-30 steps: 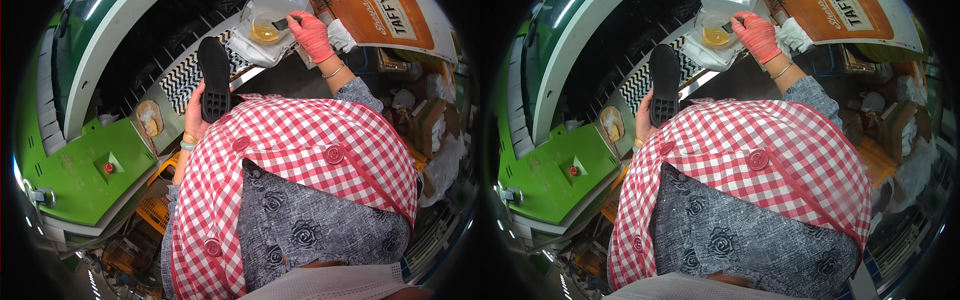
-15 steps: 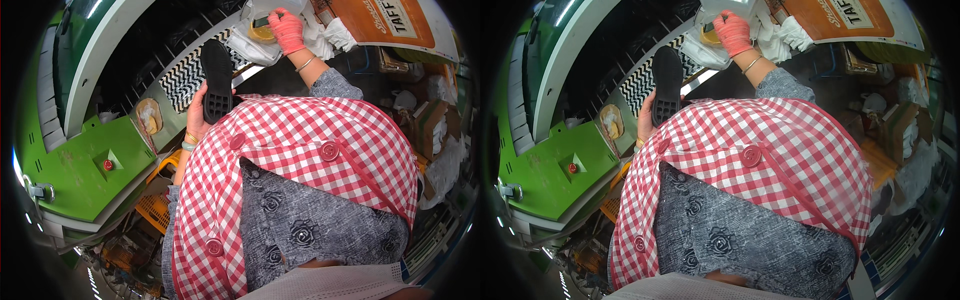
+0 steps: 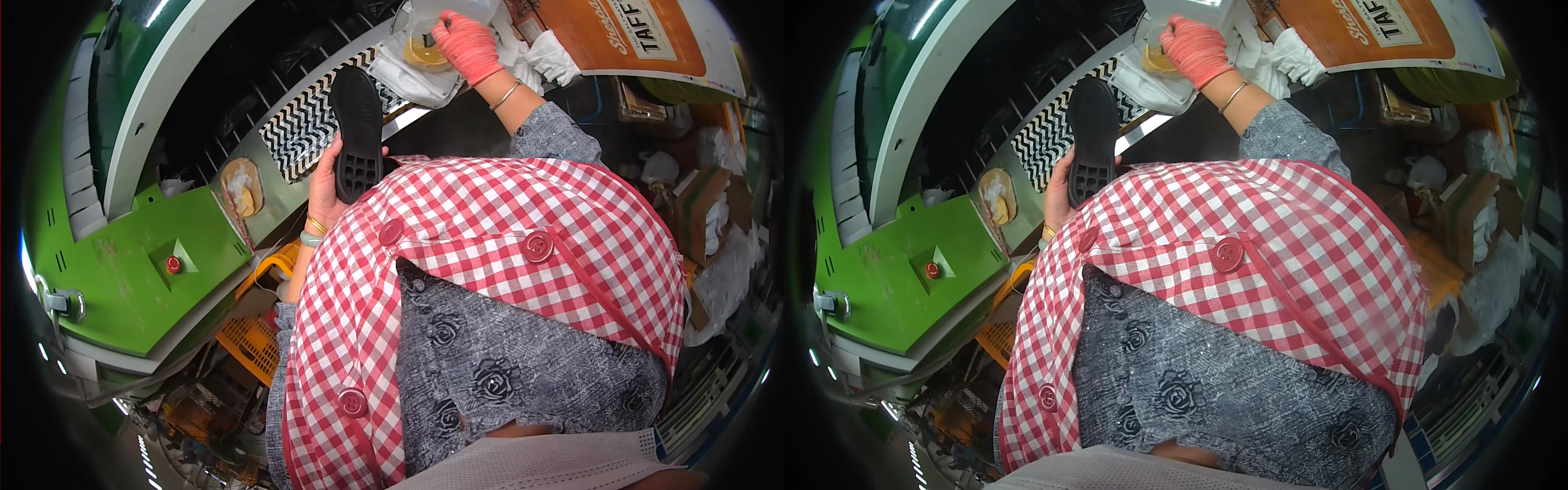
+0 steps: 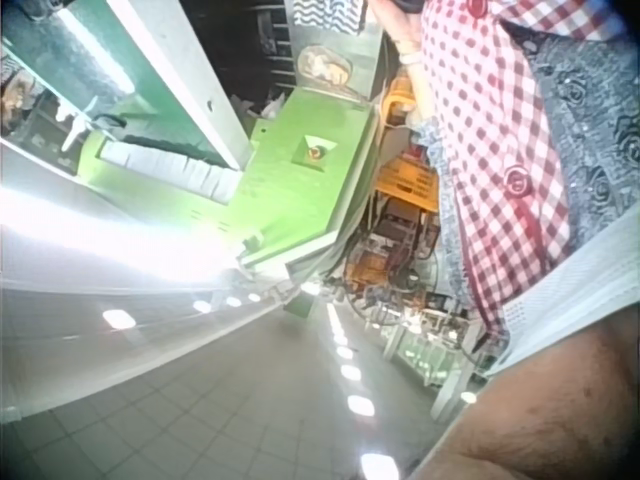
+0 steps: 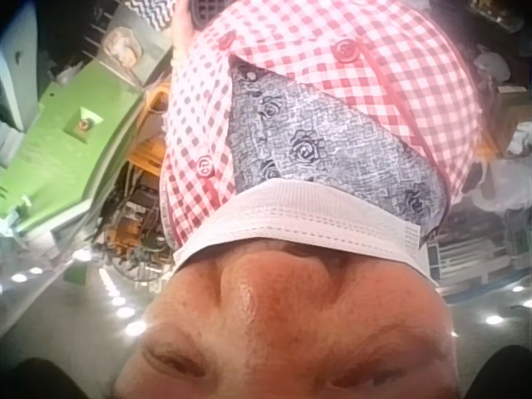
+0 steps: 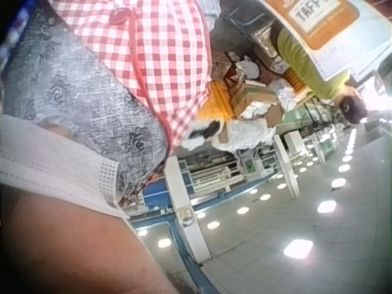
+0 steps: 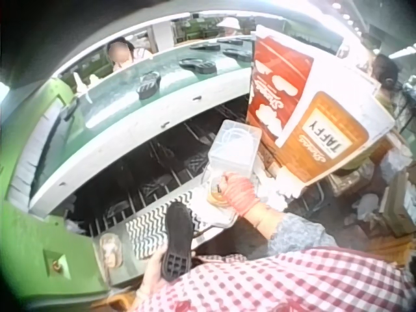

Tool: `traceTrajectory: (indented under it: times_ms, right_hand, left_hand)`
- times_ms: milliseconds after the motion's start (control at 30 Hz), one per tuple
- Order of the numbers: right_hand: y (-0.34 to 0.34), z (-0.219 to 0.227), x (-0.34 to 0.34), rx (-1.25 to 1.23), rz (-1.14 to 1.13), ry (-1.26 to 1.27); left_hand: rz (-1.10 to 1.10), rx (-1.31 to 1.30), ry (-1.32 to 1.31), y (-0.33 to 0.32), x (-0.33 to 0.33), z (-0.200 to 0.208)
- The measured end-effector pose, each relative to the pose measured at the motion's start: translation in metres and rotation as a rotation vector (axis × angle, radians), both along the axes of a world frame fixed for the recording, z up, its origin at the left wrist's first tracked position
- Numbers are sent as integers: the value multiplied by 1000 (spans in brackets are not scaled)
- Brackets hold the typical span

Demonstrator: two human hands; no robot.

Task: The recorder is applying a liquid adhesive to the bottom of black shoe soles using a brush, then placing the soles onto a green conveyor belt system.

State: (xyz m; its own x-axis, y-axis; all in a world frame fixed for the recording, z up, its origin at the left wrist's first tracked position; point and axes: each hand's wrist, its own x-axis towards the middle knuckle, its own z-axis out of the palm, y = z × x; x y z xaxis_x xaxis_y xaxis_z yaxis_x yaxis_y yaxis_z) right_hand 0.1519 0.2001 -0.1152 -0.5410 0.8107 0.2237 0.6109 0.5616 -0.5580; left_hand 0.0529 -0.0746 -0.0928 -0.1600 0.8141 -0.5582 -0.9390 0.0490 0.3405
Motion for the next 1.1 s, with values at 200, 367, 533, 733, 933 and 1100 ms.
traceTrajectory:
  times_ms: [200,367,533,733,933,1100]
  right_hand:
    - [12,-5,25,81,-58,7]
    - [9,-1,39,490,104,-28]
    - [5,32,56,711,323,-4]
    - [-8,59,51,-405,94,493]
    - [-8,78,49,-462,131,589]
    - [-5,82,52,-389,189,601]
  left_hand:
    - [1,31,5,-1,3,-2]
    - [-9,33,-11,-1,2,-4]
    - [-4,34,-13,-4,3,-6]
    - [17,30,-3,-6,6,-4]
    - [24,23,-16,-6,6,-6]
    - [34,-5,-10,-4,4,-7]
